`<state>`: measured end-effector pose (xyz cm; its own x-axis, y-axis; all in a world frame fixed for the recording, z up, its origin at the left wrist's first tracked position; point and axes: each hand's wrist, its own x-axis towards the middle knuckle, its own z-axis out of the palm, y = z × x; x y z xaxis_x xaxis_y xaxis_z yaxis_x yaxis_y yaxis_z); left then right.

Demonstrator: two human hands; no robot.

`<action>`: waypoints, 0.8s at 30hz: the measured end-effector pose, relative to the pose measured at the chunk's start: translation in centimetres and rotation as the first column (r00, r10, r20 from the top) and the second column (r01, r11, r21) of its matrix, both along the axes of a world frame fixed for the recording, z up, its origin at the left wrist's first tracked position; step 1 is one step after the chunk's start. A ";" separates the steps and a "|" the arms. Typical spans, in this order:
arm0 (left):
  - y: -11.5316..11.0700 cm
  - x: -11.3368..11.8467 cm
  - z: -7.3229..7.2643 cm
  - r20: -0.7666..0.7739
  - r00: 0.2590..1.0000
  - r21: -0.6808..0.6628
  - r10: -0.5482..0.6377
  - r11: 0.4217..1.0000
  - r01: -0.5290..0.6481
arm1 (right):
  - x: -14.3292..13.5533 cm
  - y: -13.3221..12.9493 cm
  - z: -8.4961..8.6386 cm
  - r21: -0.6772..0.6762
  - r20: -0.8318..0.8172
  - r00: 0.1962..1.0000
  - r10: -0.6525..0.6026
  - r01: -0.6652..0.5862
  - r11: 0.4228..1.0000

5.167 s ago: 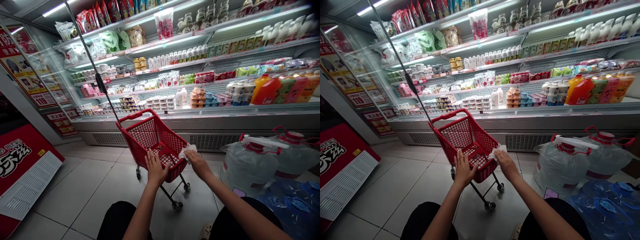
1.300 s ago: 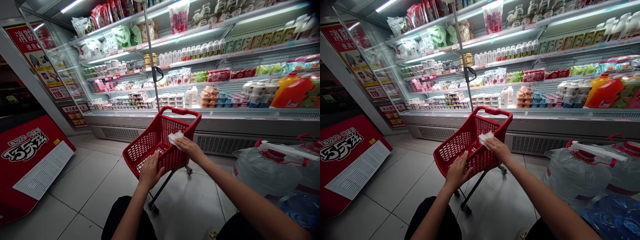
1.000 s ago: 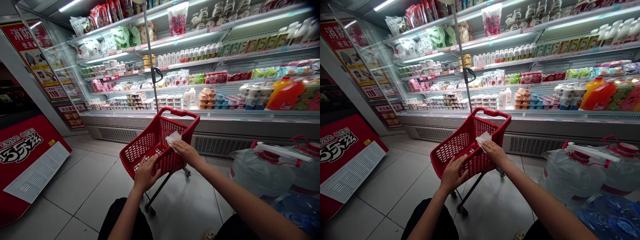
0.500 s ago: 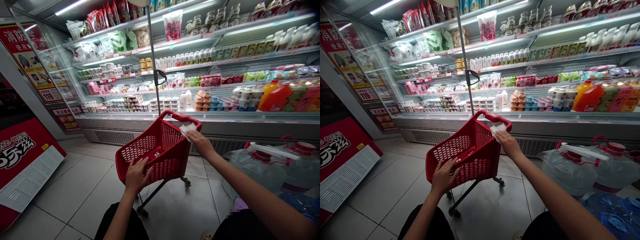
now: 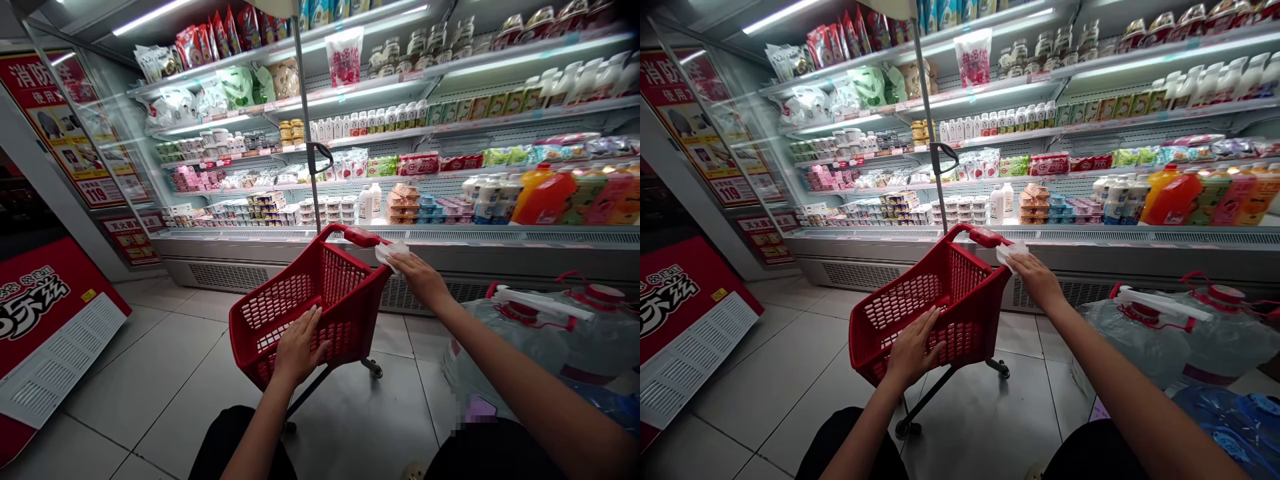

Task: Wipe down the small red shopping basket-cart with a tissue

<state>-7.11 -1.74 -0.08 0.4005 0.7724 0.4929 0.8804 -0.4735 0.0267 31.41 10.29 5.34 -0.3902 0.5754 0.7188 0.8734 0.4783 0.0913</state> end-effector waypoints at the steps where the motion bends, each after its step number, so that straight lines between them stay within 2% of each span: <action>1: -0.1 0.1 0.0 0.002 1.000 0.001 -0.002 1.000 0.002 | -0.3 -0.1 -0.2 0.006 -0.013 1.000 -0.016 0.016 1.000; 4: -0.4 0.6 -0.2 0.010 1.000 0.009 0.005 1.000 -0.005 | -3.9 -1.4 -1.9 0.004 -0.007 1.000 0.025 -0.025 1.000; 7: -0.6 1.0 -0.4 0.020 1.000 0.017 0.019 1.000 -0.019 | -8.8 -3.6 -4.1 -0.028 0.048 0.981 0.186 -0.185 0.982; 9: -0.8 1.2 -0.6 0.025 0.999 0.023 0.030 0.999 -0.030 | -10.8 -4.7 -5.0 -0.042 0.085 0.955 0.284 -0.281 0.959; 11: -0.9 1.2 -0.8 0.030 0.999 0.029 0.037 0.999 -0.038 | -10.8 -4.9 -5.0 -0.049 0.117 0.935 0.334 -0.330 0.943; 13: -1.1 1.0 -0.9 0.033 0.999 0.035 0.039 0.999 -0.040 | -9.0 -4.2 -4.2 -0.044 0.128 0.938 0.322 -0.319 0.947; 17: -1.1 0.7 -1.0 0.023 0.999 0.034 0.025 0.999 -0.026 | -3.6 -1.7 -2.2 0.009 0.035 0.992 0.119 -0.120 0.993; 19: -1.1 0.8 -0.9 0.017 1.000 0.035 0.023 0.999 -0.024 | -2.4 -1.0 -2.0 0.019 -0.016 0.999 0.035 -0.034 0.999; 21: -1.0 1.1 -0.8 0.015 1.000 0.038 0.025 0.999 -0.026 | -3.2 -1.3 -2.5 0.013 -0.023 0.999 0.027 -0.027 1.000; 24: -0.7 1.6 -0.7 0.015 0.999 0.034 0.029 0.999 -0.029 | -7.2 -3.1 -4.6 -0.019 0.019 0.992 0.128 -0.127 0.992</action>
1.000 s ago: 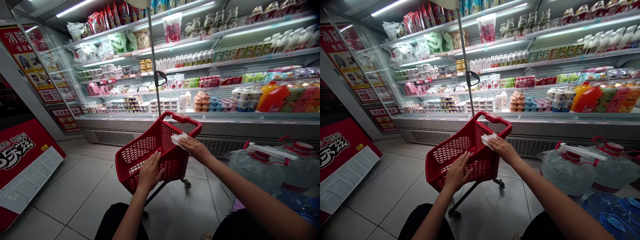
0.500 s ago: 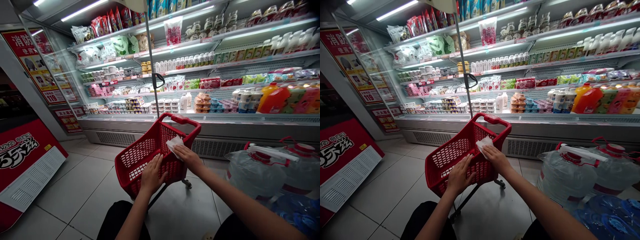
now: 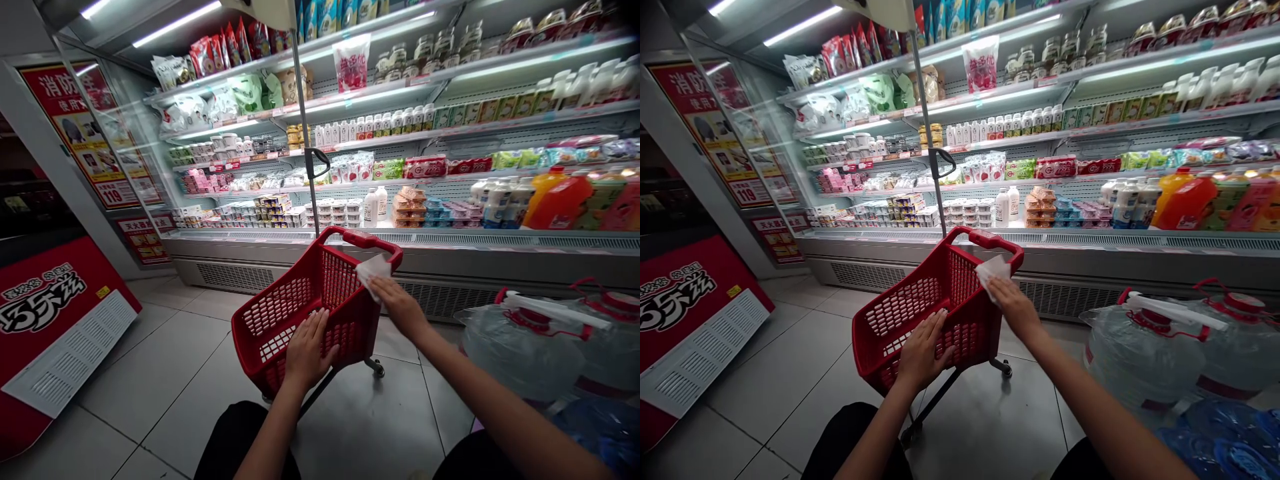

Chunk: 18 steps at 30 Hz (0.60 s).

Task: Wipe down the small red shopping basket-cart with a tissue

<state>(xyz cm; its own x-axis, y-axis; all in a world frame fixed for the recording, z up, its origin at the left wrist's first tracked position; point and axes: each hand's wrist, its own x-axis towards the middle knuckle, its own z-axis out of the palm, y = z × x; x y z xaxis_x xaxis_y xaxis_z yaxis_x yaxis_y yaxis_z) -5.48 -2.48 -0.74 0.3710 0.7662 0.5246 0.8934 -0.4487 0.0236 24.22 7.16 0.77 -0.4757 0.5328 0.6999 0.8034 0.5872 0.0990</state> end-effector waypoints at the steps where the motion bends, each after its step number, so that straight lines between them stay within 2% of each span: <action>1: 0.1 0.2 0.0 0.001 1.000 -0.003 0.002 1.000 -0.002 | -1.5 -0.7 -0.7 -0.008 0.020 0.998 0.052 -0.052 0.999; 4: 0.3 0.4 0.1 0.010 1.000 -0.011 0.006 1.000 -0.006 | -4.5 -1.9 -2.0 -0.021 0.063 0.981 0.186 -0.185 0.983; 6: 0.4 0.3 0.1 0.014 1.000 -0.020 0.000 1.000 0.000 | -4.1 -1.5 -1.7 -0.032 0.073 0.975 0.209 -0.208 0.978; 8: 0.4 0.2 0.1 0.015 1.000 -0.029 -0.009 1.000 0.010 | -2.3 -0.3 -0.8 -0.031 0.063 0.982 0.177 -0.176 0.984; 11: 0.5 0.3 0.0 0.023 1.000 -0.029 -0.017 0.999 0.018 | 1.0 1.7 0.7 -0.011 -0.013 0.999 0.052 -0.052 0.999; 13: 0.6 0.4 -0.1 0.029 0.999 -0.028 -0.013 1.000 0.014 | 2.1 2.1 1.0 -0.004 -0.076 0.997 -0.020 0.020 1.000; 15: 0.6 0.6 -0.2 0.030 1.000 -0.031 0.000 1.000 0.001 | 2.0 1.6 0.5 -0.006 -0.119 0.991 -0.055 0.054 0.999; 18: 0.5 0.7 -0.3 0.021 1.000 -0.039 0.013 0.999 -0.012 | 0.7 -0.1 -1.4 -0.027 -0.170 0.982 -0.083 0.080 0.996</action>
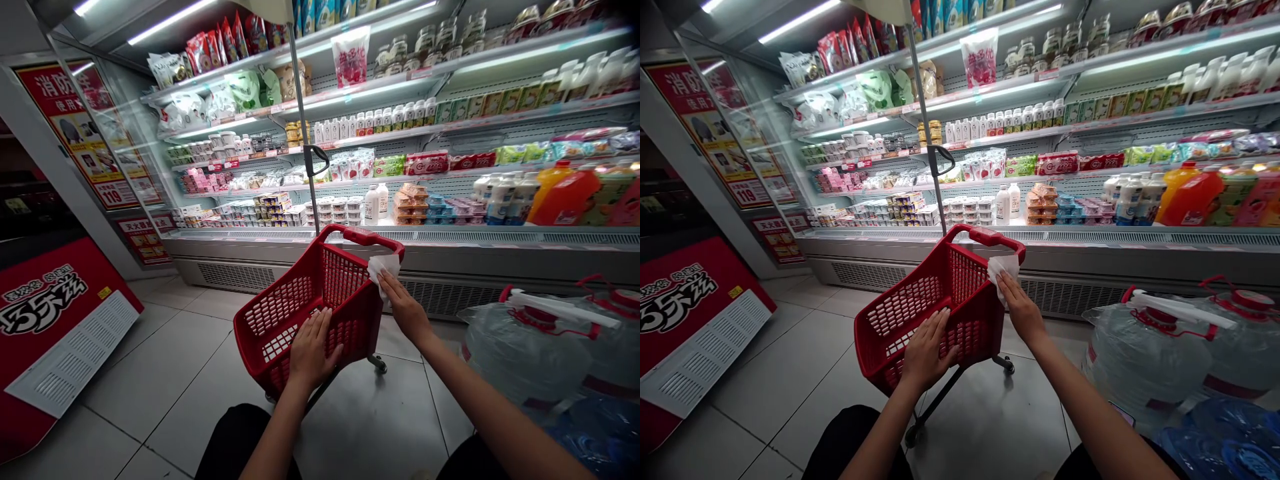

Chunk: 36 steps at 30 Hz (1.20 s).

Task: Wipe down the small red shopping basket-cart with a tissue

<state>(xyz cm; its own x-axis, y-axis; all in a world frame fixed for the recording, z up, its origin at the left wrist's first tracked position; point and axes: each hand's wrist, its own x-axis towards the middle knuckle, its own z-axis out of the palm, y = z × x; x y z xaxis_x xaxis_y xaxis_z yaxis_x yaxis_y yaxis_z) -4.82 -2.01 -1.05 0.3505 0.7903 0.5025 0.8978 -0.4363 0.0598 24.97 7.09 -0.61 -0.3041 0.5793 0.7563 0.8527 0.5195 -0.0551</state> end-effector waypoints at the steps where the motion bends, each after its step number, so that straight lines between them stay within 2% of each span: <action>1: 0.0 0.0 0.0 -0.004 1.000 -0.002 0.000 1.000 0.000 | -0.4 -0.6 -0.7 -0.006 -0.013 1.000 -0.003 0.003 1.000; 5: -0.1 0.1 0.1 -0.010 1.000 -0.004 -0.005 1.000 0.005 | -1.1 -1.5 -2.5 -0.002 -0.032 0.999 0.002 -0.002 1.000; 10: 0.1 0.6 0.1 0.007 1.000 0.005 -0.005 1.000 0.005 | -2.1 -0.6 -2.2 -0.002 -0.024 1.000 0.017 -0.017 1.000; 15: 0.3 1.4 0.1 0.041 0.999 -0.012 -0.011 1.000 0.011 | -4.8 -0.6 -2.7 -0.045 -0.087 0.996 0.004 -0.008 0.999; 21: 1.1 2.1 0.2 0.067 0.998 -0.014 -0.021 1.000 0.022 | -10.9 -4.3 -4.8 -0.123 -0.026 0.959 0.282 -0.283 0.951; 23: 1.2 1.8 0.5 0.068 0.997 -0.035 -0.037 0.999 0.039 | -11.8 -4.9 -5.0 -0.112 0.005 0.932 0.363 -0.360 0.926; 25: 1.0 0.9 1.0 0.058 0.997 -0.068 -0.058 0.996 0.062 | -11.2 -4.4 -4.7 -0.097 0.073 0.898 0.434 -0.427 0.899; 27: 0.5 -0.5 1.4 0.026 0.998 -0.100 -0.057 0.993 0.060 | -9.0 -3.0 -4.1 -0.084 0.129 0.886 0.446 -0.438 0.895; 29: -0.3 -2.2 1.5 -0.021 0.999 -0.112 -0.028 0.993 0.026 | -6.2 -1.3 -3.3 -0.065 0.120 0.924 0.363 -0.358 0.932; 32: -1.4 -4.7 1.3 -0.074 0.997 -0.087 0.019 0.996 -0.026 | -2.3 0.7 -1.8 -0.060 0.012 0.986 0.168 -0.167 0.984; 34: -2.0 -5.8 1.0 -0.087 0.996 -0.063 0.034 0.997 -0.040 | -0.8 1.4 -0.6 -0.065 -0.110 0.992 0.065 -0.072 0.995; 36: -2.2 -6.1 0.8 -0.081 0.996 -0.053 0.044 0.997 -0.049 | -0.2 1.9 0.4 -0.051 -0.214 0.977 0.021 -0.032 0.998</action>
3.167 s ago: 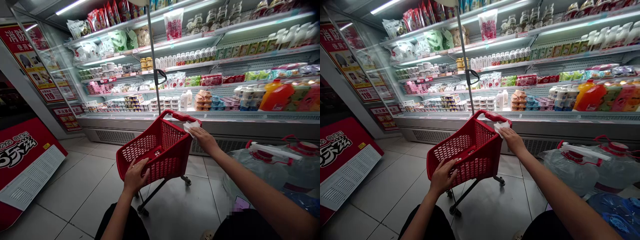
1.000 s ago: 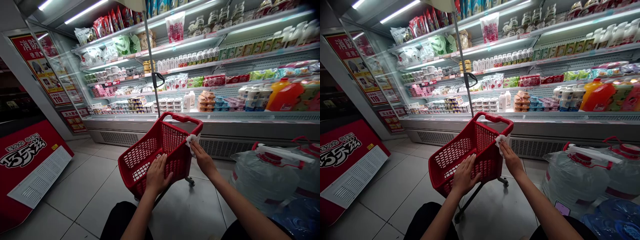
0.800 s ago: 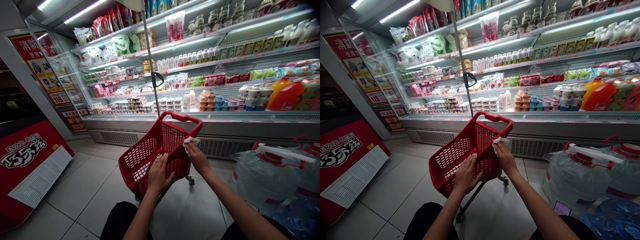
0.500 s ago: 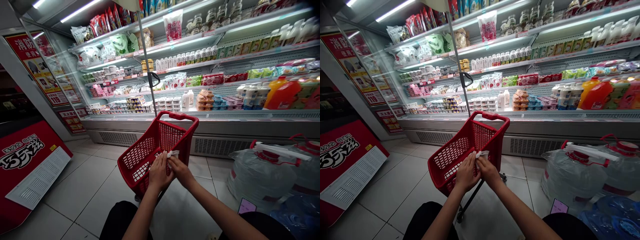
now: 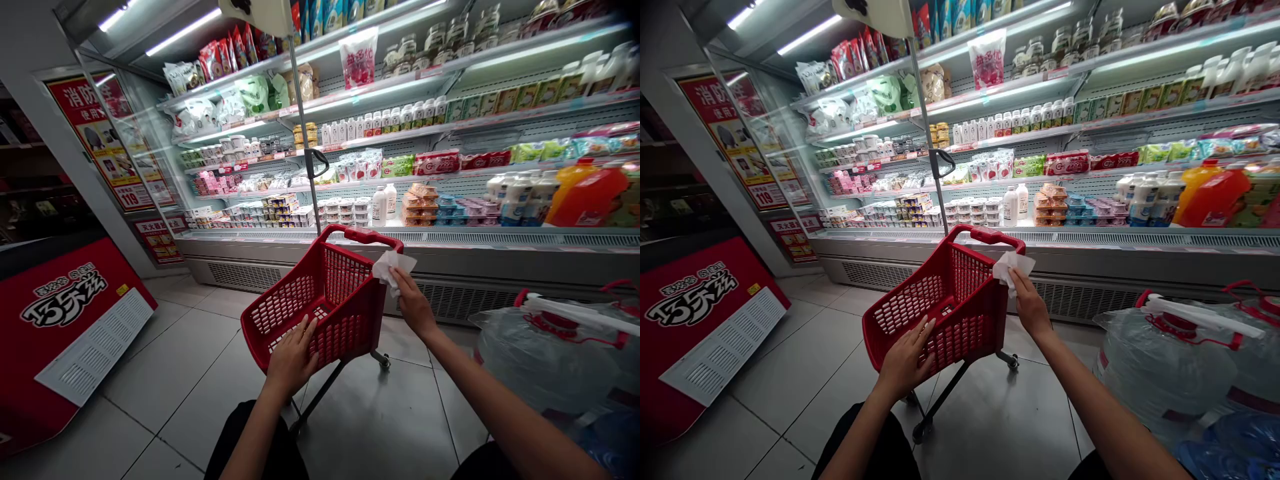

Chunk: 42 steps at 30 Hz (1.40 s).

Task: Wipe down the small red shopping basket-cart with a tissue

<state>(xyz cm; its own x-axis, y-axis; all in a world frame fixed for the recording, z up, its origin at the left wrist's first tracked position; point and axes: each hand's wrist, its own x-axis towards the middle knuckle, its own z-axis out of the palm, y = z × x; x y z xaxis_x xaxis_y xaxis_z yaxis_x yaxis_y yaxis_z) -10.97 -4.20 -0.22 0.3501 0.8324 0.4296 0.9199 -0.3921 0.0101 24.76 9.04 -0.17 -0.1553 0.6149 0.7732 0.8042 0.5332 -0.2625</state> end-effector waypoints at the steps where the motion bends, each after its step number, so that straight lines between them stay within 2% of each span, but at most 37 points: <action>1: 0.0 0.0 -0.1 0.007 1.000 -0.001 0.005 1.000 -0.005 | 0.0 0.3 0.4 0.012 -0.019 1.000 0.004 -0.004 1.000; 4: 0.1 0.6 -0.2 0.027 1.000 -0.016 0.015 1.000 -0.014 | -1.1 1.5 0.9 0.035 0.057 0.996 0.072 -0.074 0.997; 7: 0.2 1.5 -0.4 0.043 0.999 -0.033 0.020 0.999 -0.019 | -3.7 1.6 -0.2 0.021 0.147 0.983 0.109 -0.113 0.993; 10: 0.5 2.7 -0.8 0.054 0.998 -0.046 0.026 0.999 -0.024 | -7.8 -0.4 -2.4 -0.010 0.250 0.950 0.187 -0.191 0.982; 12: 0.8 3.4 -1.1 0.069 0.997 -0.041 0.031 0.999 -0.028 | -10.6 -2.4 -3.7 -0.030 0.305 0.908 0.288 -0.293 0.956; 15: 1.3 4.2 -1.6 0.093 0.996 -0.031 0.012 0.999 -0.010 | -12.5 -4.3 -4.5 -0.059 0.324 0.870 0.372 -0.373 0.926; 17: 1.6 4.4 -1.8 0.103 0.995 -0.039 0.002 0.999 0.002 | -11.8 -4.2 -4.1 -0.081 0.343 0.851 0.398 -0.396 0.915; 19: 1.7 4.5 -1.9 0.108 0.994 -0.057 0.005 0.998 0.001 | -9.8 -3.3 -3.4 -0.103 0.356 0.842 0.405 -0.395 0.913; 21: 1.6 4.5 -1.8 0.104 0.994 -0.076 0.013 0.997 -0.005 | -7.3 -2.1 -2.3 -0.127 0.323 0.867 0.380 -0.358 0.925; 25: 1.2 4.7 -1.6 0.087 0.995 -0.114 0.043 0.993 -0.032 | -2.5 0.0 1.2 -0.098 0.064 0.980 0.189 -0.183 0.978; 28: 1.0 5.0 -1.4 0.080 0.995 -0.149 0.054 0.988 -0.041 | -0.1 1.1 4.7 0.003 -0.104 0.995 0.005 -0.004 1.000; 30: 1.0 5.3 -1.2 0.081 0.995 -0.160 0.057 0.986 -0.043 | 0.6 1.8 6.2 0.048 -0.027 0.997 -0.071 0.073 0.996; 31: 1.0 5.4 -1.2 0.081 0.995 -0.162 0.060 0.986 -0.046 | 0.6 2.1 6.3 0.053 0.059 0.995 -0.085 0.082 0.995; 32: 1.0 5.5 -1.1 0.082 0.995 -0.162 0.063 0.986 -0.049 | 0.4 2.3 6.0 0.045 0.153 0.985 -0.081 0.075 0.996; 34: 0.9 5.8 -1.0 0.082 0.994 -0.159 0.067 0.986 -0.053 | -0.5 2.5 4.4 0.004 0.281 0.959 -0.047 0.048 0.999; 38: 0.7 6.0 -1.0 0.076 0.996 -0.166 0.054 0.985 -0.041 | -3.5 1.5 -0.3 -0.053 0.324 0.946 0.002 0.016 0.998; 40: 0.7 6.1 -1.0 0.081 0.995 -0.171 0.053 0.985 -0.038 | -5.2 0.4 -1.9 -0.078 0.342 0.937 0.064 -0.040 0.996; 42: 0.7 6.1 -1.0 0.091 0.994 -0.179 0.058 0.983 -0.041 | -6.5 -0.9 -2.8 -0.104 0.358 0.920 0.159 -0.131 0.986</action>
